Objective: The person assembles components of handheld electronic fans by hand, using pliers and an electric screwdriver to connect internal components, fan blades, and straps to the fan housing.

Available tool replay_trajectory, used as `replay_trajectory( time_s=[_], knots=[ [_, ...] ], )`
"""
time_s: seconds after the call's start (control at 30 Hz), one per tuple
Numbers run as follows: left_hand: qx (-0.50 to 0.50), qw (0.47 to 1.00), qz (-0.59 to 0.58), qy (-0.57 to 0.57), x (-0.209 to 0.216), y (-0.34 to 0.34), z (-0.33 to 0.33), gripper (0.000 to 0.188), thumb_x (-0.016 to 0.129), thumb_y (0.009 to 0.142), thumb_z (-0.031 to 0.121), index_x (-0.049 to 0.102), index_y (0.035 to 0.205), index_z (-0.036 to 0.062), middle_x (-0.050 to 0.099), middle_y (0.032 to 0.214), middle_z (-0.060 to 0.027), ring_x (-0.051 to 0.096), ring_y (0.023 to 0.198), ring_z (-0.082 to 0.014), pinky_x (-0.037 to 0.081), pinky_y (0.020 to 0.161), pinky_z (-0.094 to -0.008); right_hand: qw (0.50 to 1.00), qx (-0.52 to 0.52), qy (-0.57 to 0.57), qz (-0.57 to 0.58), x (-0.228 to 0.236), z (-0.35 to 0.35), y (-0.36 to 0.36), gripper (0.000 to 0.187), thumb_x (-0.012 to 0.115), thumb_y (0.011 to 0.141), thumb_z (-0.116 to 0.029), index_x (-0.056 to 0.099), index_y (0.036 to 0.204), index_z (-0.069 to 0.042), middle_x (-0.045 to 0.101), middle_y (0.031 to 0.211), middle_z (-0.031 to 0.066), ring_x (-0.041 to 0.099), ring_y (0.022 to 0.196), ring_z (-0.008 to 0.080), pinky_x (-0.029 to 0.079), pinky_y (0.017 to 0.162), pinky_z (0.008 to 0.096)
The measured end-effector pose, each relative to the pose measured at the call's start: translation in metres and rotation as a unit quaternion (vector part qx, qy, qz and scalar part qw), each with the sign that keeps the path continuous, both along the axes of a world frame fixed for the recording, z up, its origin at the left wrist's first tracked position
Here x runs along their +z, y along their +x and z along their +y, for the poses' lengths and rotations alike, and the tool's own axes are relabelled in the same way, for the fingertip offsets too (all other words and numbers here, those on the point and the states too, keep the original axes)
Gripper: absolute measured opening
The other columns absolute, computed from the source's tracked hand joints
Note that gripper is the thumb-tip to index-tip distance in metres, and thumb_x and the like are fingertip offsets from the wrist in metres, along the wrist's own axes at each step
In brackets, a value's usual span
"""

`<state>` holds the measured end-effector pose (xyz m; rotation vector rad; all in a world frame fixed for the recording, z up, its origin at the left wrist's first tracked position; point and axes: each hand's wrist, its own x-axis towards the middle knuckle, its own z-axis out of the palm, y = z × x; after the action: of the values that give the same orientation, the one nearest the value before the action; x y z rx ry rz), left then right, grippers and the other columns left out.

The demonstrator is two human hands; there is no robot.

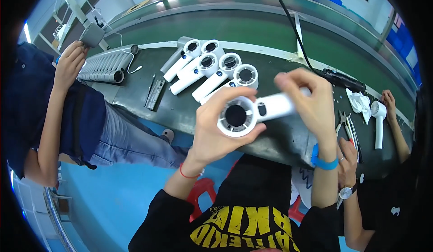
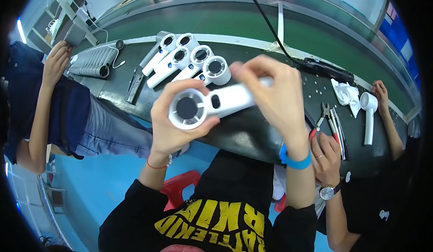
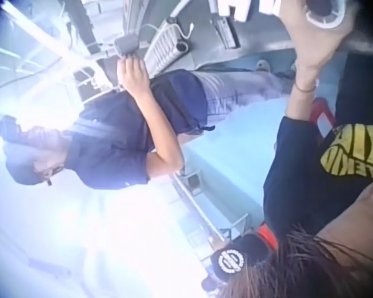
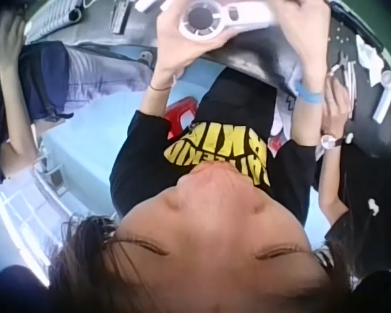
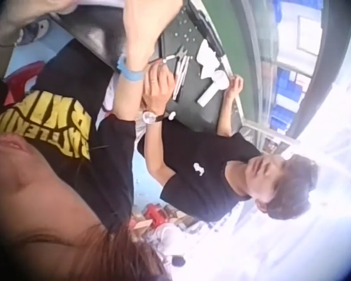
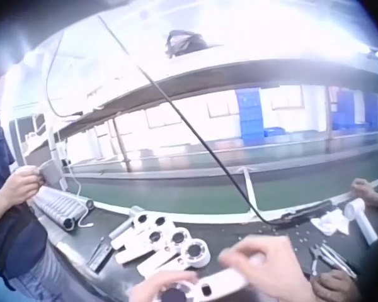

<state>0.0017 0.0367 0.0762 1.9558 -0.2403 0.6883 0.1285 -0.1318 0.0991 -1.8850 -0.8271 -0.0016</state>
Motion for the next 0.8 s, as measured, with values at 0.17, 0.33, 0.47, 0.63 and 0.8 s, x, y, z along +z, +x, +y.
replay_trajectory(
  time_s=[0.17,0.33,0.47,0.63,0.8],
  knots=[
    [0.142,0.961,-0.21,0.108,-0.025,0.0,-0.017,0.055,0.083,0.061,0.0,0.059,0.11,0.0037,0.064,0.099,-0.0122,0.064,0.091,-0.0237,0.053,0.077,-0.0325,0.985,-0.17,0.033,0.006,-0.003,0.033,-0.023,0.033,0.07,0.085,-0.033,0.059,0.083,-0.001,0.056,0.065,0.0036,0.051,0.063,0.0075,0.039,0.056,0.0243],
    [0.16,0.956,-0.244,0.009,-0.048,-0.003,-0.032,0.067,0.083,0.061,-0.003,0.047,0.118,0.0032,0.062,0.103,-0.0145,0.063,0.09,-0.0293,0.052,0.076,-0.0355,0.972,-0.11,0.203,-0.03,-0.028,0.045,-0.003,0.015,0.062,0.088,-0.017,0.06,0.087,-0.002,0.053,0.061,-0.0029,0.045,0.056,0.0041,0.033,0.052,0.0226],
    [0.176,0.966,-0.19,0.021,-0.055,-0.006,-0.033,0.072,0.082,0.063,-0.002,0.043,0.123,0.0033,0.062,0.102,-0.0151,0.063,0.092,-0.0264,0.051,0.081,-0.0327,0.983,-0.117,0.108,0.089,-0.019,0.036,-0.007,0.03,0.065,0.086,-0.018,0.063,0.113,-0.005,0.059,0.075,0.0022,0.051,0.067,0.0059,0.037,0.056,0.0239],
    [0.101,0.985,-0.131,-0.046,-0.041,-0.013,-0.016,0.08,0.081,0.064,-0.003,0.035,0.129,0.0005,0.062,0.1,-0.013,0.063,0.091,-0.0198,0.051,0.077,-0.0292,0.925,-0.023,-0.056,-0.375,-0.006,0.003,-0.015,0.033,0.07,0.081,-0.03,0.065,0.107,-0.009,0.065,0.09,0.0043,0.061,0.08,0.0236,0.045,0.063,0.038],
    [-0.009,0.999,-0.052,0.008,-0.026,-0.018,0.011,0.082,0.085,0.063,0.006,0.033,0.126,0.0021,0.063,0.094,-0.013,0.064,0.085,-0.0187,0.052,0.074,-0.0276,0.923,0.196,-0.212,-0.254,-0.005,-0.004,-0.021,0.037,0.067,0.081,-0.043,0.063,0.085,-0.006,0.062,0.071,0.0105,0.059,0.062,0.0308,0.043,0.055,0.0388]
  ],
)
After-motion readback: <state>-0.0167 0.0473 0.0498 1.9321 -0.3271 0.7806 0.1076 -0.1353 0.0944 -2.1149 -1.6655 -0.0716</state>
